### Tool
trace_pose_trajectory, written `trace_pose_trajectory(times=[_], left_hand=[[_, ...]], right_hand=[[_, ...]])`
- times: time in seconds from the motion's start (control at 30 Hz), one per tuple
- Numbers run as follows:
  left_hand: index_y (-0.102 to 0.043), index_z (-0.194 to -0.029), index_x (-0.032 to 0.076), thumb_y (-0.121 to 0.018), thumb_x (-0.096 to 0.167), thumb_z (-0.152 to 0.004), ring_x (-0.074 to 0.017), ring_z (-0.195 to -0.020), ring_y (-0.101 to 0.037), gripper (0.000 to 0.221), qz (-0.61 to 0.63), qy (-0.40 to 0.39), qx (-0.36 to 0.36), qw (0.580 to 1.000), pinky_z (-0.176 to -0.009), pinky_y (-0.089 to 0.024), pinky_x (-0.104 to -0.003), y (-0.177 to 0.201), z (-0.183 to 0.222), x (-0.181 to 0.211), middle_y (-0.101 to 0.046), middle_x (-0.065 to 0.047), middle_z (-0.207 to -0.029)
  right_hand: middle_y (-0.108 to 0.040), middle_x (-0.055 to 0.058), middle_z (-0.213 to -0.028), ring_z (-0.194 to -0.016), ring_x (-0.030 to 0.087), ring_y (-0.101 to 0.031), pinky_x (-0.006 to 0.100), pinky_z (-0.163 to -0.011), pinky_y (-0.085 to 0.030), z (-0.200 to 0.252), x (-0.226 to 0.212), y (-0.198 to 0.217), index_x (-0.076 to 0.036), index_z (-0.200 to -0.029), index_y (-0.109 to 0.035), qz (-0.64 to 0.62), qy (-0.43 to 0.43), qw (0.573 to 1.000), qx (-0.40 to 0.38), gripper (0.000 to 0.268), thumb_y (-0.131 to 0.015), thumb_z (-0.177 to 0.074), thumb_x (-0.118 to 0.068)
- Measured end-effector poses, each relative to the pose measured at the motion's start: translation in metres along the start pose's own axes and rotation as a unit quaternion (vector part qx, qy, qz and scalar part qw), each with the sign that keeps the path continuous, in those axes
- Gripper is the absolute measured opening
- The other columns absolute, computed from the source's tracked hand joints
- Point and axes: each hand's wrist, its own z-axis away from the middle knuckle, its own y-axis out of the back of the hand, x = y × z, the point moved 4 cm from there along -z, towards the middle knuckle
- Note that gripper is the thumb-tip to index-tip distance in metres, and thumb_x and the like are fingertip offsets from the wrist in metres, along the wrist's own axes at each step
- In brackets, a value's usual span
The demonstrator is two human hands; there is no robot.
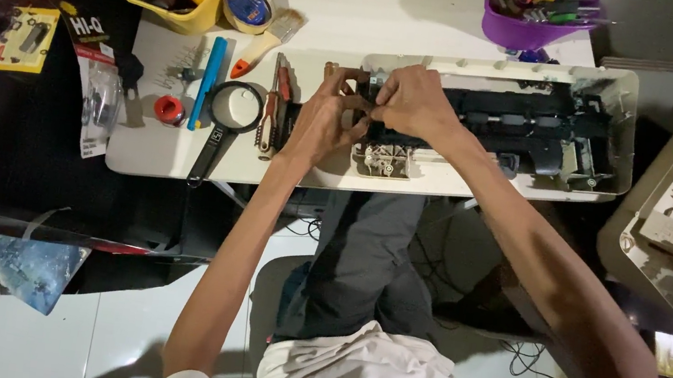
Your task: Disassembling and inspecting the internal components of a printer on a repair bench.
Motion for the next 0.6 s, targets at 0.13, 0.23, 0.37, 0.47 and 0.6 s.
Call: trace_pose_trajectory(times=[0.13, 0.23, 0.37, 0.47, 0.6], left_hand=[[-0.078, -0.097, 0.01, -0.075, 0.013, -0.084, -0.0333, -0.101, -0.06, 0.014, -0.002, -0.01, 0.005, 1.0, -0.082, -0.056, -0.048, 0.003, 0.0, 0.004, -0.055, -0.012, -0.129], [-0.078, -0.097, 0.01, -0.073, 0.011, -0.086, -0.0316, -0.101, -0.06, 0.012, 0.003, -0.015, 0.011, 1.0, -0.081, -0.057, -0.046, -0.001, 0.003, -0.001, -0.055, -0.011, -0.128], [-0.076, -0.098, 0.01, -0.075, 0.011, -0.085, -0.0334, -0.101, -0.06, 0.013, 0.007, -0.025, 0.025, 0.999, -0.08, -0.056, -0.048, -0.008, 0.002, -0.009, -0.053, -0.011, -0.128], [-0.076, -0.097, 0.012, -0.074, 0.013, -0.086, -0.0284, -0.1, -0.061, 0.011, -0.004, -0.023, 0.026, 0.999, -0.082, -0.057, -0.044, -0.01, 0.005, -0.011, -0.053, -0.008, -0.129], [-0.076, -0.097, 0.009, -0.074, 0.01, -0.086, -0.0315, -0.102, -0.061, 0.012, 0.004, -0.026, 0.028, 0.999, -0.081, -0.056, -0.046, -0.008, 0.004, -0.009, -0.052, -0.01, -0.129]], right_hand=[[-0.079, 0.016, -0.085, -0.083, 0.035, -0.078, 0.044, -0.069, -0.064, -0.002, 0.009, -0.001, -0.005, -0.101, -0.079, -0.005, -0.027, 0.999, -0.018, 0.033, -0.09, -0.08, -0.029], [-0.079, 0.021, -0.091, -0.086, 0.04, -0.077, 0.048, -0.071, -0.065, 0.007, -0.001, 0.0, -0.002, -0.104, -0.079, 0.018, -0.044, 0.998, -0.042, 0.032, -0.085, -0.086, -0.028], [-0.072, 0.018, -0.068, -0.062, 0.038, -0.071, 0.049, -0.055, -0.056, 0.005, 0.005, -0.009, -0.001, -0.088, -0.075, 0.044, 0.006, 0.997, -0.055, 0.021, -0.071, -0.099, -0.019], [-0.071, 0.018, -0.066, -0.058, 0.035, -0.071, 0.043, -0.048, -0.054, 0.015, -0.018, -0.005, -0.001, -0.085, -0.075, 0.106, 0.008, 0.993, -0.05, 0.024, -0.068, -0.098, -0.02], [-0.065, 0.013, -0.058, -0.046, 0.024, -0.061, 0.036, -0.044, -0.049, 0.007, 0.005, -0.019, -0.008, -0.078, -0.07, 0.091, 0.03, 0.995, -0.034, 0.027, -0.065, -0.102, -0.019]])
